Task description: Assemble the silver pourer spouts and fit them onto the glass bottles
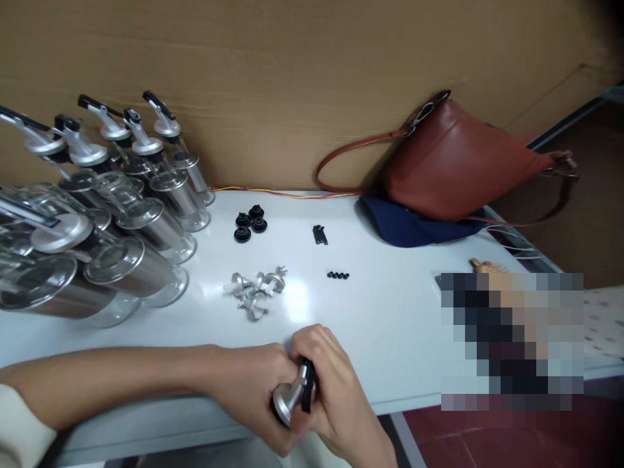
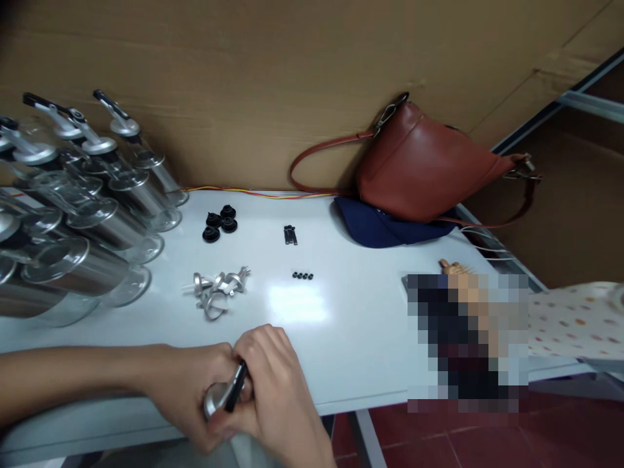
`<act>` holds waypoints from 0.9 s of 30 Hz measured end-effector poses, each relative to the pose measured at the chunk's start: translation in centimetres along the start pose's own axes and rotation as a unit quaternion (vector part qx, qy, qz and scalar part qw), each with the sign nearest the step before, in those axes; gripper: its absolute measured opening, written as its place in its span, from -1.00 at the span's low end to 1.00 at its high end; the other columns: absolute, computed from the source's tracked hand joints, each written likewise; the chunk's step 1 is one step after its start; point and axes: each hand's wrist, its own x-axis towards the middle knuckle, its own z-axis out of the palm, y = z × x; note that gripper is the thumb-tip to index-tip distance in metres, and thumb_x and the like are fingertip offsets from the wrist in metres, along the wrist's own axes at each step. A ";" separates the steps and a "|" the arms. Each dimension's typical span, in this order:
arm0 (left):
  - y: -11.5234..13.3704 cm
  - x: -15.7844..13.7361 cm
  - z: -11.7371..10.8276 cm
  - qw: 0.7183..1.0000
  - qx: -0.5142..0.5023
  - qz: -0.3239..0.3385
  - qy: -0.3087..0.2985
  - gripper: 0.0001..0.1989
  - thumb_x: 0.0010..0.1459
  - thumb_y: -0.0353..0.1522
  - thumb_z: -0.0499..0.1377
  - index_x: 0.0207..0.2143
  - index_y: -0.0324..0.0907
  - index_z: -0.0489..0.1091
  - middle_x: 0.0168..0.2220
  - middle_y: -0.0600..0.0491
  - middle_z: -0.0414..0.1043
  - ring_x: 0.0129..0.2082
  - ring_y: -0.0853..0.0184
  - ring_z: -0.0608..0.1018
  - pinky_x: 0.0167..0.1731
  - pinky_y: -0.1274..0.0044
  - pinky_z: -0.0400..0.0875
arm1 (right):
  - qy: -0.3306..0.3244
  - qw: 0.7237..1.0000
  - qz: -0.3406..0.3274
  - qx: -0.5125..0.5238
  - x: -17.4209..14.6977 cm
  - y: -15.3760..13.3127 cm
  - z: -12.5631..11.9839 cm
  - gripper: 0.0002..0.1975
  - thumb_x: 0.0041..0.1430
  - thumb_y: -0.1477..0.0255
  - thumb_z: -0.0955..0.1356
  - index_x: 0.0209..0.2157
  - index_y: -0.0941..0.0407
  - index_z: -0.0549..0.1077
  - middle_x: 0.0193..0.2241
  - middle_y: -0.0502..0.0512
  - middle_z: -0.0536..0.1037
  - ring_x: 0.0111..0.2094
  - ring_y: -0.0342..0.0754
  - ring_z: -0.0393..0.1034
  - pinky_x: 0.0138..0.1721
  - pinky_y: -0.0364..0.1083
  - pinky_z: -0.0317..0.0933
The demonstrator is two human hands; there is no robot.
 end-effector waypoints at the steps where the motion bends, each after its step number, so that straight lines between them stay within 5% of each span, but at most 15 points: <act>1: 0.0 0.0 0.0 1.000 0.011 -0.005 -0.005 -0.80 -0.23 -0.51 0.16 -0.69 -0.19 0.14 -0.70 0.22 0.15 -0.68 0.54 0.22 -0.67 0.65 0.14 | 0.003 1.000 -0.006 -0.003 0.0 0.0 0.0 -0.38 0.23 -0.15 -0.03 -0.48 0.08 0.21 -0.59 -0.02 0.31 -0.56 -0.13 0.20 -0.53 -0.12 0.13; 6: -0.5 0.0 0.2 0.996 0.078 -0.041 0.013 -0.65 -0.20 -0.42 0.22 -0.74 -0.18 0.02 -0.78 0.25 0.03 -0.75 0.56 0.11 -0.74 0.62 0.05 | 0.034 0.997 -0.024 -0.058 -0.2 0.1 0.1 -0.40 0.31 -0.06 -0.06 -0.58 0.08 0.11 -0.69 -0.09 0.19 -0.64 -0.18 0.06 -0.52 -0.12 0.06; 16: -0.4 -0.2 0.4 0.998 0.050 -0.023 0.036 -0.58 -0.21 -0.45 0.23 -0.75 -0.18 -0.05 -0.81 0.29 -0.12 -0.78 0.58 0.01 -0.79 0.66 -0.04 | 0.048 0.986 -0.020 -0.156 -0.5 0.2 0.3 -0.35 0.35 0.01 -0.12 -0.63 0.08 0.15 -0.75 -0.08 0.21 -0.69 -0.17 0.05 -0.51 -0.10 -0.01; 19: -0.6 -0.3 0.5 0.998 0.059 -0.017 0.026 -0.61 -0.20 -0.50 0.22 -0.72 -0.19 -0.03 -0.77 0.30 -0.06 -0.74 0.58 0.06 -0.73 0.67 0.03 | 0.051 0.986 -0.021 -0.157 -0.8 0.3 0.2 -0.39 0.40 0.10 -0.09 -0.64 0.07 0.12 -0.77 -0.09 0.18 -0.70 -0.17 0.02 -0.53 -0.09 -0.04; 23: -0.9 -0.3 0.4 0.988 0.148 0.037 -0.013 -0.72 -0.04 -0.37 0.24 -0.61 -0.15 0.14 -0.66 0.23 0.15 -0.64 0.48 0.21 -0.64 0.60 0.09 | 0.087 0.992 0.011 -0.095 -0.9 0.3 0.3 -0.50 0.43 0.48 -0.05 -0.63 0.07 0.06 -0.75 -0.11 0.13 -0.70 -0.17 0.00 -0.53 -0.12 -0.01; 27: -0.3 -0.1 0.0 0.994 0.105 -0.016 0.026 -0.71 0.02 -0.26 0.21 -0.57 -0.15 0.15 -0.64 0.21 0.18 -0.63 0.48 0.29 -0.60 0.64 0.18 | 0.102 0.991 0.067 -0.062 -0.9 0.3 0.3 -0.59 0.38 0.51 0.06 -0.59 0.07 0.13 -0.70 -0.10 0.18 -0.67 -0.18 0.09 -0.58 -0.15 0.02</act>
